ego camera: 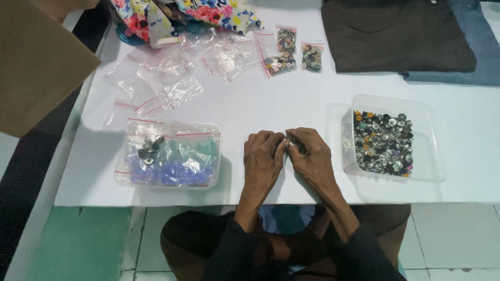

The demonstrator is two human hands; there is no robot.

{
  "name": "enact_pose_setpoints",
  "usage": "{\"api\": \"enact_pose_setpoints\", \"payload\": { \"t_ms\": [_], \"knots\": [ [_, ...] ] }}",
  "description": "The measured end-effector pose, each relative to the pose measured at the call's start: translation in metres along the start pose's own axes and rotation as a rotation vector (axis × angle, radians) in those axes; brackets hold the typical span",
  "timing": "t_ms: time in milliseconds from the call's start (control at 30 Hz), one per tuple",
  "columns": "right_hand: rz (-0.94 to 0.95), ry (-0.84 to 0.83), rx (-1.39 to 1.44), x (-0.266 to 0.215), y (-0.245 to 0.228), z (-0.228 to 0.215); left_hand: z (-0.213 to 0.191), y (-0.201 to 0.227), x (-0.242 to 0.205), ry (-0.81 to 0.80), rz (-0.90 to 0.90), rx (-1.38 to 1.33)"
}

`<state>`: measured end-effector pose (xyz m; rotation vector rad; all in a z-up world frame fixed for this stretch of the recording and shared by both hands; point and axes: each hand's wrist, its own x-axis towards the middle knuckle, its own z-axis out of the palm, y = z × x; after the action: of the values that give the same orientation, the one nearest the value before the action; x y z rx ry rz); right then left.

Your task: Sorting small black buttons from a container and placing them into small plastic bags

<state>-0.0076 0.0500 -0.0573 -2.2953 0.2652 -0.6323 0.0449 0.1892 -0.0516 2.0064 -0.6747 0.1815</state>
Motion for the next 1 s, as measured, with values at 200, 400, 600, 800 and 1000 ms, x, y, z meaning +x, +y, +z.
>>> {"api": "enact_pose_setpoints", "payload": {
  "t_ms": [200,400,600,800,1000],
  "knots": [
    [0.068,-0.008,0.044,0.003,-0.007,-0.003,-0.003,0.003,0.003,-0.044,-0.019,0.020],
    [0.076,-0.022,0.053,0.001,0.005,-0.001,0.001,0.001,0.002,-0.025,-0.013,-0.014],
    [0.133,0.008,0.127,0.002,-0.016,-0.012,0.003,0.003,0.003,-0.013,-0.030,-0.060],
    [0.084,0.014,0.150,0.000,-0.001,-0.008,0.005,0.002,0.003,-0.024,-0.079,-0.081],
    [0.103,0.056,0.194,-0.001,-0.003,-0.009,0.004,0.005,0.003,-0.044,-0.092,-0.070]
  ]
}}
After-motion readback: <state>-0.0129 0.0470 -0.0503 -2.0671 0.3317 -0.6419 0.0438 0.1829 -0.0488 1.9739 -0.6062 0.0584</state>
